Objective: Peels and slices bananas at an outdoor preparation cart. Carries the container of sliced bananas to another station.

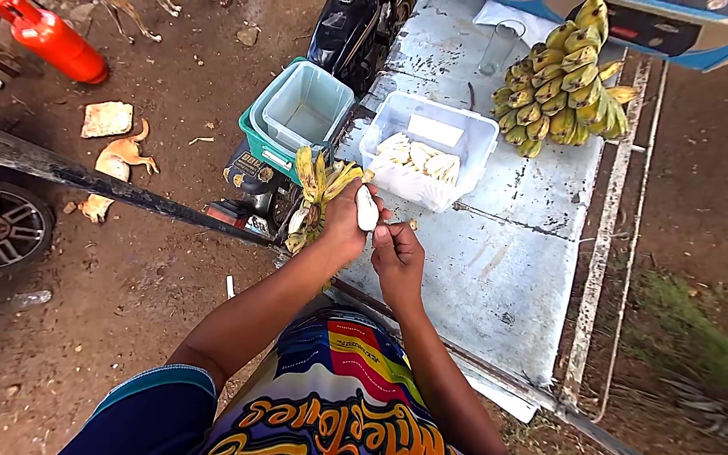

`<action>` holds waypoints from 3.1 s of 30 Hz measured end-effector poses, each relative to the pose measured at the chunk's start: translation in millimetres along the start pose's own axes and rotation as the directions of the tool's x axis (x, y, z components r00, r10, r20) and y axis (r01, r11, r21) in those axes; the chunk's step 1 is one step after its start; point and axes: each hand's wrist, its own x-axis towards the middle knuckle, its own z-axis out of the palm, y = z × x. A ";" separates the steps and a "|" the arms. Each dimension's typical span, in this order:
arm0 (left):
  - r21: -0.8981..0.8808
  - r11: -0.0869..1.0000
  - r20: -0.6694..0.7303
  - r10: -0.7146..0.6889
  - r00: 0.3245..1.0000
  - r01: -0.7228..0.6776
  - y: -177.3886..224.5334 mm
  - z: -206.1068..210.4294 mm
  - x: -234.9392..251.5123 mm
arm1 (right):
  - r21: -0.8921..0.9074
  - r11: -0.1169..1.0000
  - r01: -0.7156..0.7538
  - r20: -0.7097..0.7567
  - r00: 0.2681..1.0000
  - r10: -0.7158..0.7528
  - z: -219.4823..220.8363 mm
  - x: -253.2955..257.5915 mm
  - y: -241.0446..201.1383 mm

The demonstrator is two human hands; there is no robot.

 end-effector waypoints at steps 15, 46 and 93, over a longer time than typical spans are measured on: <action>-0.042 0.999 -0.013 0.014 1.000 -0.014 11.0 0.1 5.2 | 0.051 0.998 0.048 0.061 0.997 -0.051 -2.2 -21.4 -12.5; -0.042 0.999 -0.094 -0.010 0.996 0.006 6.6 -4.4 8.7 | 0.026 0.997 0.077 0.075 0.994 -0.079 -1.2 -19.4 -10.7; 0.318 0.890 0.471 0.150 0.869 -0.326 1.9 -23.0 3.0 | -0.577 0.772 0.266 -0.024 0.940 -0.341 -11.4 18.2 -18.1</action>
